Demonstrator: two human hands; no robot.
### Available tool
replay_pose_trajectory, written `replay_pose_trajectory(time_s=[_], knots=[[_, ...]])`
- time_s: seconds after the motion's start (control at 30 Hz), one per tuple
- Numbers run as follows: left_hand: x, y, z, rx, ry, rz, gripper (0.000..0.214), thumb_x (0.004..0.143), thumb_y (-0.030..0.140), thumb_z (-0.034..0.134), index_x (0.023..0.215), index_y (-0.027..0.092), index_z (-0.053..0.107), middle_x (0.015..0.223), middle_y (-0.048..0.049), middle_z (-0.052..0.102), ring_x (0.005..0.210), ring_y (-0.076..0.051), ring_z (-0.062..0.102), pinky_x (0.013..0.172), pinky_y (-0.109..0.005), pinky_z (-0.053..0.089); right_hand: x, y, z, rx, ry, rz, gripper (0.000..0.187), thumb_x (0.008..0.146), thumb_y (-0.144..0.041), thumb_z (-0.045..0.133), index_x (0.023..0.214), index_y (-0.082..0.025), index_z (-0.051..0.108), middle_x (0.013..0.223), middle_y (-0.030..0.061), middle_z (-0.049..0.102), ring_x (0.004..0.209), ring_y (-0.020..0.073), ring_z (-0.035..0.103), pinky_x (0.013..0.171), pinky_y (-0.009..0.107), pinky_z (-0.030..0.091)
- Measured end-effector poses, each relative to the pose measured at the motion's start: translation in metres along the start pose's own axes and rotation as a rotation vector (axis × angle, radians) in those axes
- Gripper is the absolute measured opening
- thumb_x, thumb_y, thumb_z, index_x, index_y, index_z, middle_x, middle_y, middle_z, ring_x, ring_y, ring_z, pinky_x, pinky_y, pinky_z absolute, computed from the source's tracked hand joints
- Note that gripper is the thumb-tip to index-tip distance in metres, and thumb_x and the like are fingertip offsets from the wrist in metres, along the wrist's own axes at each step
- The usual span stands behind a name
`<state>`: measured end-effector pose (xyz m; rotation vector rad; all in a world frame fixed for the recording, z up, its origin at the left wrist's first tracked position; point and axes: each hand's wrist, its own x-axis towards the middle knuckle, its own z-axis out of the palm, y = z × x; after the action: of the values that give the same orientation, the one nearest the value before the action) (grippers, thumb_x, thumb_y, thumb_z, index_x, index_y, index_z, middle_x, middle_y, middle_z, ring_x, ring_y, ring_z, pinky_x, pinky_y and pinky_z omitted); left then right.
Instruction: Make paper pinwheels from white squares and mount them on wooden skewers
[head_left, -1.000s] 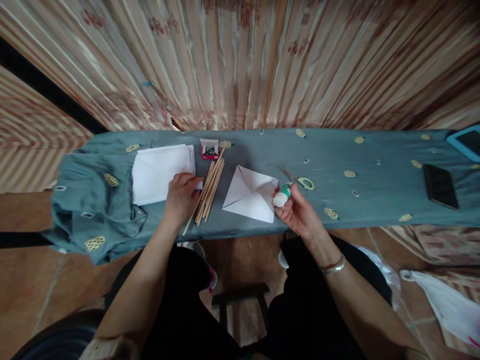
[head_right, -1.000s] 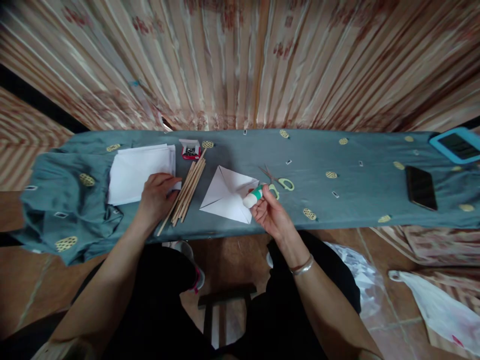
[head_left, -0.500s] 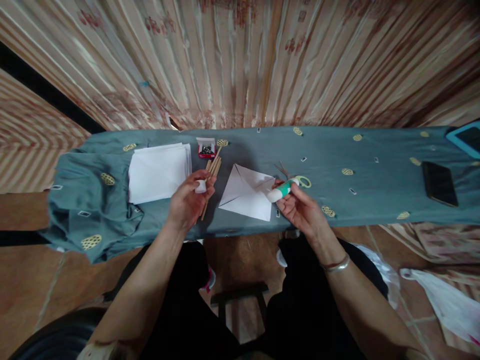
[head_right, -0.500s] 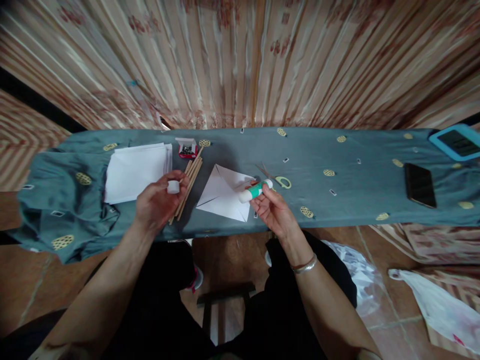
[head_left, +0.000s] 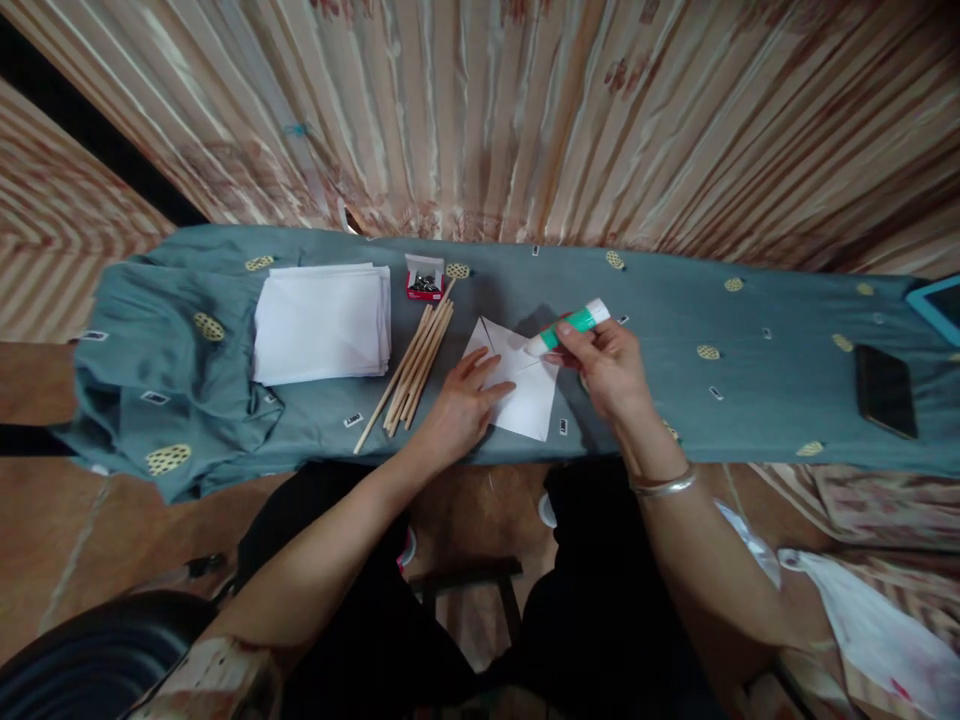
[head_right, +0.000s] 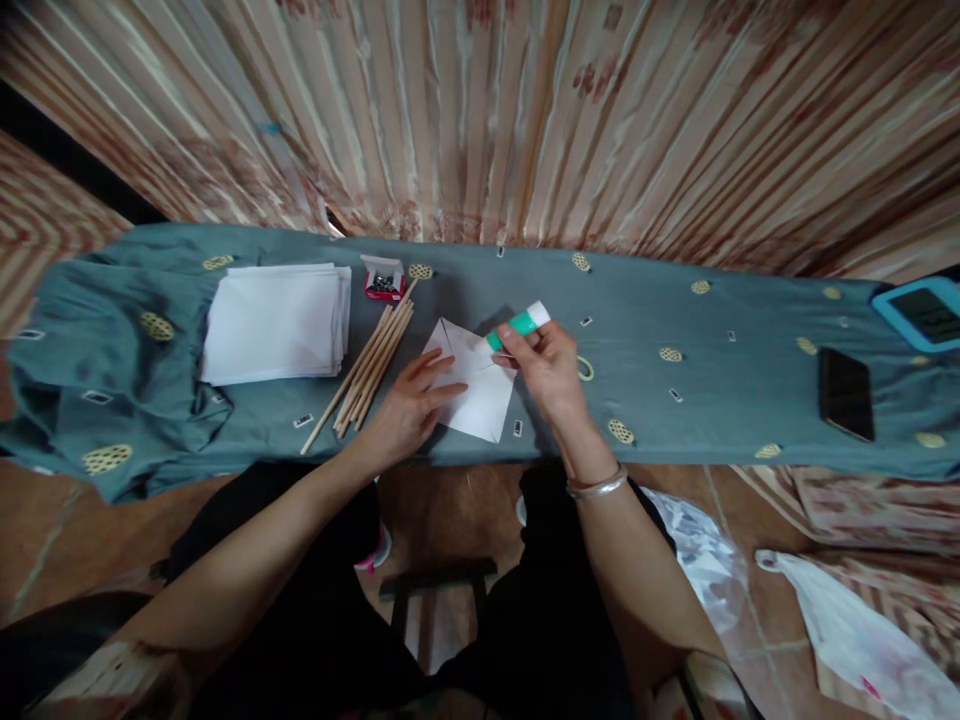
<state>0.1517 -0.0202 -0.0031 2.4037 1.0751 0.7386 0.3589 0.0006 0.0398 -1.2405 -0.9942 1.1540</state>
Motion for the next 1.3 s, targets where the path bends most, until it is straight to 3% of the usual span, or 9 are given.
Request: replay_pose_trajectory(time_s=[0.17, 0.47, 0.67, 0.93, 1.3], knots=[[-0.003, -0.001, 0.009, 0.012, -0.065, 0.022, 0.043, 0.081, 0.004, 0.054, 0.120, 0.018, 0.066, 0.145, -0.0145, 0.051, 0.145, -0.036, 0.030, 0.114, -0.061, 0.034, -0.007, 0.018, 0.013, -0.150, 0.014, -0.092, 0.036, 0.068, -0.052, 0.080, 0.083, -0.025, 0.061, 0.077, -0.0030, 0.069, 0.068, 0.0127, 0.065, 0.065, 0.027, 0.058], [-0.005, -0.004, 0.012, -0.020, -0.077, 0.001, 0.044, 0.081, 0.004, 0.053, 0.121, 0.020, 0.062, 0.144, -0.0102, 0.051, 0.145, -0.034, 0.032, 0.116, -0.059, 0.032, -0.012, 0.026, 0.004, -0.402, -0.134, -0.133, 0.030, 0.079, -0.042, 0.074, 0.098, -0.025, 0.060, 0.094, 0.0016, 0.071, 0.087, 0.0176, 0.069, 0.086, 0.035, 0.055], [-0.004, -0.001, 0.009, 0.022, -0.086, 0.024, 0.044, 0.082, 0.003, 0.052, 0.122, 0.018, 0.061, 0.147, -0.0124, 0.049, 0.144, -0.035, 0.032, 0.115, -0.058, 0.034, -0.019, 0.030, 0.004, -0.477, -0.187, -0.185, 0.030, 0.082, -0.040, 0.071, 0.104, -0.023, 0.058, 0.097, 0.0033, 0.072, 0.090, 0.0193, 0.070, 0.084, 0.037, 0.057], [-0.004, 0.002, 0.008, 0.052, -0.088, 0.026, 0.040, 0.085, 0.005, 0.050, 0.122, 0.015, 0.064, 0.147, -0.0157, 0.048, 0.144, -0.037, 0.032, 0.114, -0.058, 0.033, -0.023, 0.020, 0.008, -0.821, -0.234, -0.240, 0.030, 0.085, -0.041, 0.067, 0.107, -0.023, 0.059, 0.097, 0.0045, 0.074, 0.087, 0.0237, 0.073, 0.083, 0.042, 0.057], [-0.005, 0.001, 0.012, 0.012, -0.071, 0.024, 0.042, 0.083, 0.003, 0.049, 0.120, 0.016, 0.064, 0.149, -0.0144, 0.046, 0.145, -0.037, 0.030, 0.113, -0.061, 0.033, -0.021, 0.017, 0.009, -0.909, -0.267, -0.316, 0.029, 0.087, -0.046, 0.063, 0.104, -0.022, 0.059, 0.092, 0.0051, 0.076, 0.082, 0.0238, 0.074, 0.072, 0.035, 0.057]])
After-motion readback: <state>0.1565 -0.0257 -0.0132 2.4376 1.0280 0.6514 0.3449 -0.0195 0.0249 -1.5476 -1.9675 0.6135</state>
